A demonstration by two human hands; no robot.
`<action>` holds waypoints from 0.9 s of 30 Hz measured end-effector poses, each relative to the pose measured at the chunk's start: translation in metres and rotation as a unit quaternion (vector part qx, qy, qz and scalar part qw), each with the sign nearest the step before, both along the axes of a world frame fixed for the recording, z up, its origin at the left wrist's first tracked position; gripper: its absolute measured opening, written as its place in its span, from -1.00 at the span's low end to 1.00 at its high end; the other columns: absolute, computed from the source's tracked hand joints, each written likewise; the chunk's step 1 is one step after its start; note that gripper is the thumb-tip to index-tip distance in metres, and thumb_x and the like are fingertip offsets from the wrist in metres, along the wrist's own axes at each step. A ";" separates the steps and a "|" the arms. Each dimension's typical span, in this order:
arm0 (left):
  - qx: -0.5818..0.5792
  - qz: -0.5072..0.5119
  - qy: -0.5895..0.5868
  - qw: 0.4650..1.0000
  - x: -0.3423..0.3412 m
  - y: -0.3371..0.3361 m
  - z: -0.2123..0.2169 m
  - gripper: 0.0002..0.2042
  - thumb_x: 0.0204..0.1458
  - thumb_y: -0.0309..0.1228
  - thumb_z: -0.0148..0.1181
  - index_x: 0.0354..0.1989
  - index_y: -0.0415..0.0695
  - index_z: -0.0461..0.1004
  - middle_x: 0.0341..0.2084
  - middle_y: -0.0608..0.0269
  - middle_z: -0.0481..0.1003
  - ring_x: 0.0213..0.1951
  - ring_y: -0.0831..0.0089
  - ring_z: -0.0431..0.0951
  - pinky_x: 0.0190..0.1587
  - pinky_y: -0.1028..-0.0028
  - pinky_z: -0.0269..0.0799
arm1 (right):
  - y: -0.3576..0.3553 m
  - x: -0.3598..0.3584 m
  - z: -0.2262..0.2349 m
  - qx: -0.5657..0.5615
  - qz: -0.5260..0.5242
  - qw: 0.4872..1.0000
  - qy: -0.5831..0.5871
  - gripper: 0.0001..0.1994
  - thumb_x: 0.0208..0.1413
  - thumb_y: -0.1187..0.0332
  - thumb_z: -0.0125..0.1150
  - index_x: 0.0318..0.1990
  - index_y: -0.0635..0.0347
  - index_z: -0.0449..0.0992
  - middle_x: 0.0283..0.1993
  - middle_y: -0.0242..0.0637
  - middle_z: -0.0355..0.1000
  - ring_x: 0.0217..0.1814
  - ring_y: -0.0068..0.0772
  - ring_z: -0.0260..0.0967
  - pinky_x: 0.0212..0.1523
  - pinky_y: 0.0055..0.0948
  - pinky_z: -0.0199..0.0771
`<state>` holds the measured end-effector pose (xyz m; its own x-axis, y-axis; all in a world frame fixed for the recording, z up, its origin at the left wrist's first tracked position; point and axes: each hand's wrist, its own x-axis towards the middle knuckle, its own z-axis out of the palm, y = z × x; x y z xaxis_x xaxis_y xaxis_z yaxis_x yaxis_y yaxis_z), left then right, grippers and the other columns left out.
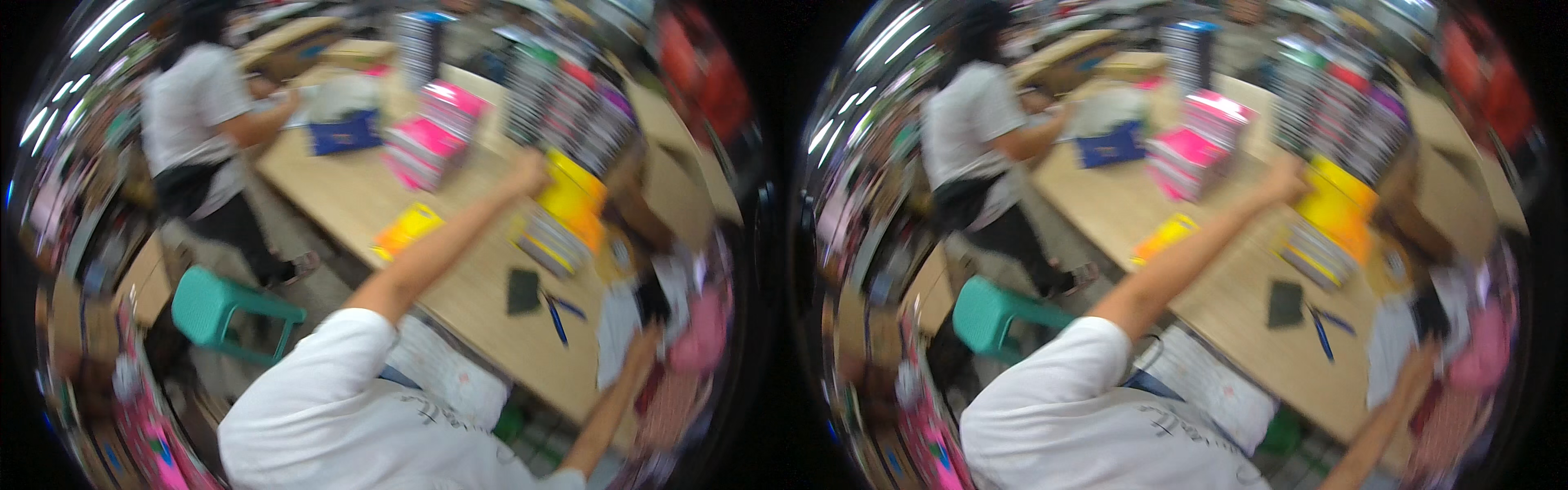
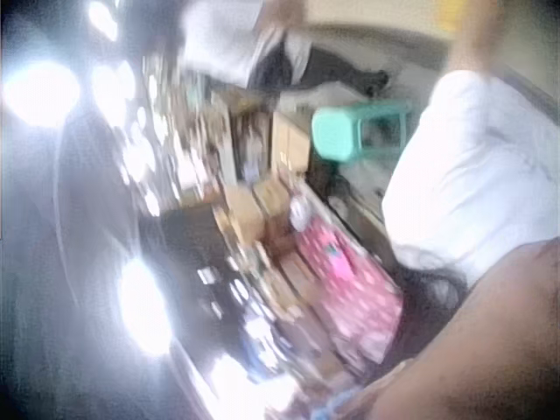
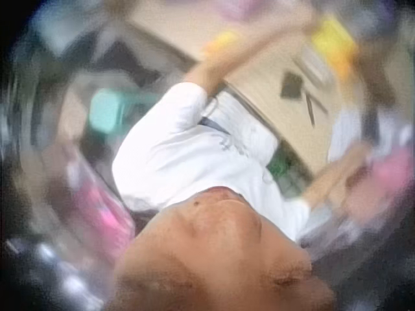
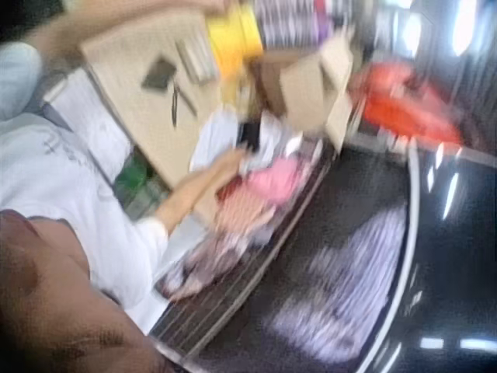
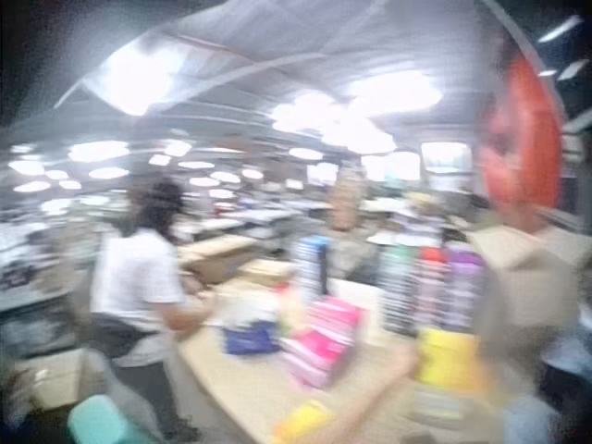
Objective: The person stacks several notebooks on a wooden table and uses snips to trim the ends of the spiral bindings on individual notebooks one by one.
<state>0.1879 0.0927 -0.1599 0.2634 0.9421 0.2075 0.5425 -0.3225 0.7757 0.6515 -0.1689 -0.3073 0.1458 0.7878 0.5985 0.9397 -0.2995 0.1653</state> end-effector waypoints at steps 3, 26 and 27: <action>0.126 -0.092 -0.254 0.955 0.017 -0.042 0.002 -0.39 -0.29 -0.55 0.32 0.03 -0.15 0.23 -0.23 0.03 0.43 -0.21 0.16 0.45 -0.18 0.21 0.38 | -0.041 0.097 0.001 -0.099 -0.135 0.986 -0.020 -0.52 0.14 0.37 0.11 0.21 0.32 0.26 0.27 0.14 0.17 0.30 0.10 0.13 0.29 -0.12 0.14; 0.121 -0.039 -0.175 0.976 -0.070 -0.231 -0.111 -0.71 -0.17 -0.44 0.39 -0.30 -0.23 0.42 -0.31 0.11 0.37 -0.12 0.17 0.28 -0.11 0.30 0.32 | -0.042 -0.255 0.056 -0.062 0.211 0.724 0.654 -0.76 0.26 0.36 -0.02 -0.03 0.25 0.47 -0.41 -0.43 0.37 -0.36 -0.63 0.31 -0.38 -0.63 0.30; 0.139 -0.056 -0.170 0.974 -0.069 -0.228 -0.112 -0.70 -0.17 -0.44 0.40 -0.29 -0.24 0.42 -0.32 0.13 0.37 -0.13 0.20 0.27 -0.14 0.35 0.33 | -0.049 -0.267 0.058 -0.064 0.201 0.669 0.713 -0.76 0.26 0.37 -0.02 -0.02 0.25 0.47 -0.42 -0.42 0.36 -0.35 -0.62 0.32 -0.37 -0.62 0.31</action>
